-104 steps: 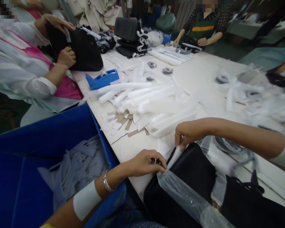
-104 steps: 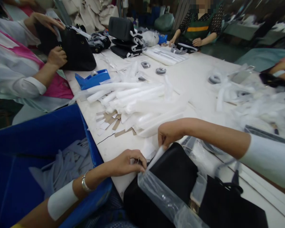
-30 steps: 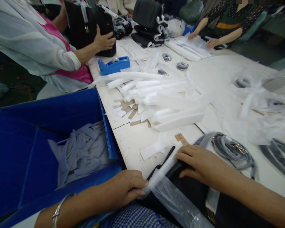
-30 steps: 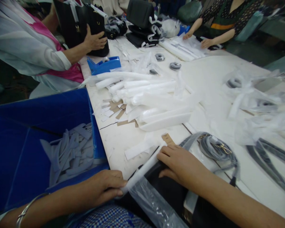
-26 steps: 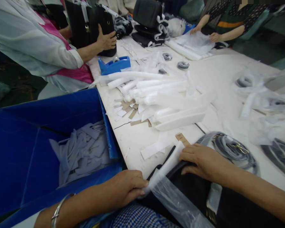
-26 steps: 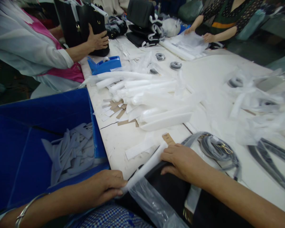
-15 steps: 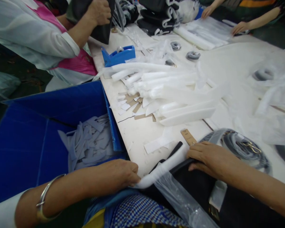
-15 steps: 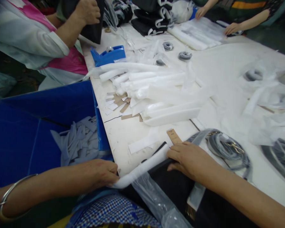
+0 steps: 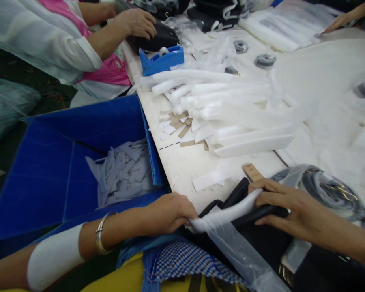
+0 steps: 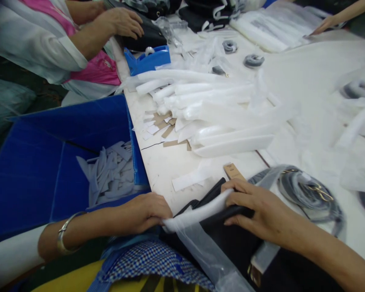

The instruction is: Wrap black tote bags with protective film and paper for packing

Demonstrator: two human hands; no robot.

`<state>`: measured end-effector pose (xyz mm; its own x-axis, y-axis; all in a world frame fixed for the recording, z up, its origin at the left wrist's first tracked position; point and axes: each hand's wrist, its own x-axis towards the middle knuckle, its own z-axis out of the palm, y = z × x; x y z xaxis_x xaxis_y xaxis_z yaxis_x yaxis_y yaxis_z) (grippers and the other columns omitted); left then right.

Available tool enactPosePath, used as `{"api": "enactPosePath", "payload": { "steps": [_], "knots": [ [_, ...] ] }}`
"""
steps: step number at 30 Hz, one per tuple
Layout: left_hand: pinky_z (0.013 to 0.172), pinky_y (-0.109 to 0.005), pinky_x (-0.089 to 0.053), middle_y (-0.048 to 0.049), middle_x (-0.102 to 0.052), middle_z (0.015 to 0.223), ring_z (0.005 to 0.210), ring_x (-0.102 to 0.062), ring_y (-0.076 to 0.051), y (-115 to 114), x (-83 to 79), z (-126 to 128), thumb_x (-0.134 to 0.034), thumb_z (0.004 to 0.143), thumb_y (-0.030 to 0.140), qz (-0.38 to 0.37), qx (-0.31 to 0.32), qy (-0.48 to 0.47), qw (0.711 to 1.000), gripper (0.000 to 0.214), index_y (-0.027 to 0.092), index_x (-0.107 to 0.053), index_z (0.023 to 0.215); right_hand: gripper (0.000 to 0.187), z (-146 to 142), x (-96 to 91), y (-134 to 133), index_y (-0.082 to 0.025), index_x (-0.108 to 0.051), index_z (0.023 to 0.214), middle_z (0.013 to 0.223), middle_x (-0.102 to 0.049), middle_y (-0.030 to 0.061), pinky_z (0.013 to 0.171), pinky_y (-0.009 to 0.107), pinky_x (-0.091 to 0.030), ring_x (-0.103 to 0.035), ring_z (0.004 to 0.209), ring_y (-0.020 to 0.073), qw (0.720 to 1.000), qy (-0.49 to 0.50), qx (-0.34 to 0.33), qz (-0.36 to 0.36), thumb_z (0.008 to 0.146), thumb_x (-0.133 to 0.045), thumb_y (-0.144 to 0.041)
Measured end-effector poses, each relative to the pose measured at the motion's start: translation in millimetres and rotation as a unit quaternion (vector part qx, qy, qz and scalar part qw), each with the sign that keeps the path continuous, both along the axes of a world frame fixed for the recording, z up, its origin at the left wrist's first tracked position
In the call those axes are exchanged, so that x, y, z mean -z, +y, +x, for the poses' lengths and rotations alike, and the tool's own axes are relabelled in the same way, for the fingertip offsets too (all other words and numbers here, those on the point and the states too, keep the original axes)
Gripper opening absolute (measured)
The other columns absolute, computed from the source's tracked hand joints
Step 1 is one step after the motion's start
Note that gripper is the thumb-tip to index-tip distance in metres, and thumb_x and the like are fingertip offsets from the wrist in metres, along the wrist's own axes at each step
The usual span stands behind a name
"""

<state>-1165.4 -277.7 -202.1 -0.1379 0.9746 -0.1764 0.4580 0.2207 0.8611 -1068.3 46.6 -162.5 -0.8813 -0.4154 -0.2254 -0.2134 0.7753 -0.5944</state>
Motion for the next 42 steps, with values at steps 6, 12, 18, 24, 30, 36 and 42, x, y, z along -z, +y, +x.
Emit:
{"api": "enactPosePath", "payload": {
  "steps": [6,12,18,24,30,36,42],
  "knots": [
    [0.090,-0.029,-0.044,-0.0040,-0.063,0.108,0.097,-0.057,-0.016,26,17.6,10,-0.044,0.081,0.000,0.075,-0.071,0.024,0.994,0.033,0.021,-0.069,0.083,0.004,18,-3.9,-4,-0.025,-0.064,0.080,0.114,-0.061,0.0076,0.077,0.035,-0.057,-0.064,0.100,0.0266,0.997,0.073,0.021,-0.027,0.083,-0.062,-0.028],
    [0.084,-0.028,-0.051,-0.0089,-0.048,0.135,0.107,-0.060,-0.018,27,21.2,42,-0.058,0.079,0.011,0.065,-0.259,-0.340,0.902,0.023,0.019,-0.062,0.100,0.006,26,-0.2,-4,-0.028,-0.059,0.082,0.107,-0.064,0.0059,0.076,0.036,-0.057,-0.064,0.098,0.0257,0.992,0.117,0.041,-0.036,0.083,-0.058,-0.022],
    [0.076,-0.030,-0.053,-0.0090,-0.064,0.111,0.092,-0.065,-0.019,25,2.7,47,-0.047,0.093,0.041,-0.063,-0.282,-0.394,0.872,0.040,0.019,-0.050,0.127,0.013,22,6.8,-13,-0.027,-0.061,0.083,0.112,-0.064,0.0068,0.081,0.037,-0.056,-0.064,0.100,0.0263,0.989,0.112,0.083,-0.048,0.082,-0.066,-0.040],
    [0.091,-0.036,-0.048,-0.0085,-0.066,0.106,0.098,-0.061,-0.022,29,2.2,33,-0.035,0.097,0.034,-0.080,-0.159,0.099,0.979,0.037,0.017,-0.068,0.092,0.048,9,50.2,-25,-0.024,-0.051,0.129,0.132,-0.056,0.0117,0.104,0.050,-0.041,-0.049,0.126,0.0283,0.987,0.095,0.126,-0.014,0.088,-0.058,-0.047],
    [0.107,-0.039,-0.041,-0.0073,-0.054,0.135,0.123,-0.051,-0.021,48,-22.3,33,-0.042,0.096,0.026,0.072,-0.164,0.184,0.966,0.036,0.023,-0.053,0.130,0.049,5,55.0,-38,-0.023,-0.049,0.136,0.140,-0.051,0.0129,0.110,0.053,-0.033,-0.040,0.133,0.0274,0.979,0.155,0.129,0.034,0.093,-0.050,-0.046],
    [0.116,-0.047,-0.030,-0.0045,-0.046,0.146,0.142,-0.027,-0.025,70,-1.9,56,-0.041,0.096,0.029,0.127,-0.028,0.218,0.967,0.039,0.024,-0.054,0.133,0.046,71,0.6,-41,-0.024,-0.047,0.138,0.143,-0.047,0.0109,0.110,0.057,-0.031,-0.036,0.136,0.0295,0.921,0.228,0.261,0.175,0.093,-0.050,-0.034],
    [0.117,-0.050,-0.026,-0.0040,-0.026,0.157,0.145,-0.021,-0.025,69,34.2,54,-0.037,0.098,0.029,0.158,-0.088,0.224,0.958,0.040,0.027,-0.050,0.136,0.060,223,5.8,-45,-0.016,-0.054,0.133,0.141,-0.050,0.0146,0.110,0.056,-0.034,-0.038,0.135,0.0352,0.787,0.193,0.528,0.252,0.088,-0.049,-0.055]
  ]
}}
